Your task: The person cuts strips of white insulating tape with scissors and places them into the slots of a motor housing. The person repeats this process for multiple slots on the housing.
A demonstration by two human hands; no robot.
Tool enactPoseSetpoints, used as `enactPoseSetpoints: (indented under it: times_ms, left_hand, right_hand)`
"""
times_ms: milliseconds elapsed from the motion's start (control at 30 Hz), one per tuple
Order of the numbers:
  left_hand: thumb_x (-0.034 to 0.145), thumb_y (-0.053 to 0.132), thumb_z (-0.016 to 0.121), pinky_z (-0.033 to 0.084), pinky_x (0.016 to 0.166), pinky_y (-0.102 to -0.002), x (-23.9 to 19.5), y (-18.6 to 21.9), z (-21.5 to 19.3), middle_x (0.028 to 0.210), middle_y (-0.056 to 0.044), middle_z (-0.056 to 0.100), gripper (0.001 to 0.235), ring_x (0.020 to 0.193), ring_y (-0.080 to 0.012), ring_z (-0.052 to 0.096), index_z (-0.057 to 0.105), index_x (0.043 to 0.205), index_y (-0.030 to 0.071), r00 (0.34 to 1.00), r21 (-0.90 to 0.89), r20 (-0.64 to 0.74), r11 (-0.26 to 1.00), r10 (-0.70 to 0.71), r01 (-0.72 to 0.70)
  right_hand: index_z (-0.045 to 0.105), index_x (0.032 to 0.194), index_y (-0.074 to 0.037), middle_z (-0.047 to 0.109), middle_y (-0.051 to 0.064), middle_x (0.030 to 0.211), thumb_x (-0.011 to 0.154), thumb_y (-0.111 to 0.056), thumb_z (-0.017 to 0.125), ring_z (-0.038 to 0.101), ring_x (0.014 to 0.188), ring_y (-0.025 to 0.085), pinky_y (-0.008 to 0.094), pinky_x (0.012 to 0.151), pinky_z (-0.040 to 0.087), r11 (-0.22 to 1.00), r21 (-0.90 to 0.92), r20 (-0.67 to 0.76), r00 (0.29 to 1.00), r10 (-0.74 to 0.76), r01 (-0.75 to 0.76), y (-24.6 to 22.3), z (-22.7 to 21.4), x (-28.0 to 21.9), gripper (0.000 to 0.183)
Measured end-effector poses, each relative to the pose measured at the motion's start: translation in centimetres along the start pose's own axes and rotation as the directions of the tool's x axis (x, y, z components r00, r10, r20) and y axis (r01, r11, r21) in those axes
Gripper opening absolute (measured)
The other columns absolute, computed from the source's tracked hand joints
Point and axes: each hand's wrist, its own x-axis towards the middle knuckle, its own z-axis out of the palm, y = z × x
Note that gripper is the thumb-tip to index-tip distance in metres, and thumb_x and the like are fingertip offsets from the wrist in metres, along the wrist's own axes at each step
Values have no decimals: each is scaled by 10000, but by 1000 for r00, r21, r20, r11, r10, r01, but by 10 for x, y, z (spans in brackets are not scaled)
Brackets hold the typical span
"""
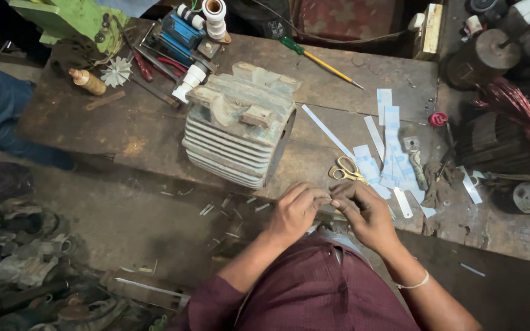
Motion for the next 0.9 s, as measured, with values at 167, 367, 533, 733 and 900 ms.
enactPoseSetpoints:
  times_ms: [167,367,533,733,900]
  left_hand:
    - [876,9,712,569,812,-428,-5,-4,-3,1046,-170,698,322,989,-394,695,621,1183,49,971,11,191,990,-140,140]
    - [890,124,762,579,810,-385,-6,-11,3,987,-141,700,410,932,-315,739,508,1210,85,904,-160,142,892,-403,423]
    - [889,85,723,540,769,-408,-13,-8,0,930,-156,679,462,903,-330,698,577,1328,105,790,-1,434,877,-432,480]
    - [897,9,697,561,794,-377,-4,-2,27,967,-142,715,151,910,-302,725,679,1042,46,933,-93,-2,929,-359,357]
    - [919,-5,675,561,800,-376,-5,4,37,984,-134,711,154,919,-302,722,664,1064,46,941,-95,-62,940,-333,326]
  right_hand:
    - [699,909,-45,740,76,930,844,-62,763,735,872,195,305,752,557,985,-160,-63,997,52,-62,10,0,-1,92]
    - [665,1258,-59,779,18,1087,844,-105,824,630,612,247,334,600,506,863,-229,110,868,484,-451,26,-16,2,446]
    - [738,1013,-34,758,84,858,849,-117,793,709,739,150,289,650,554,960,-124,36,965,258,-252,29,-26,0,192]
    - [759,974,-51,774,78,926,821,-97,790,756,806,213,314,704,587,978,-202,128,992,-16,42,-4,-29,7,163]
    - [759,988,-45,765,87,998,779,-99,803,760,841,243,326,640,595,972,-232,98,995,2,21,-20,-30,6,220]
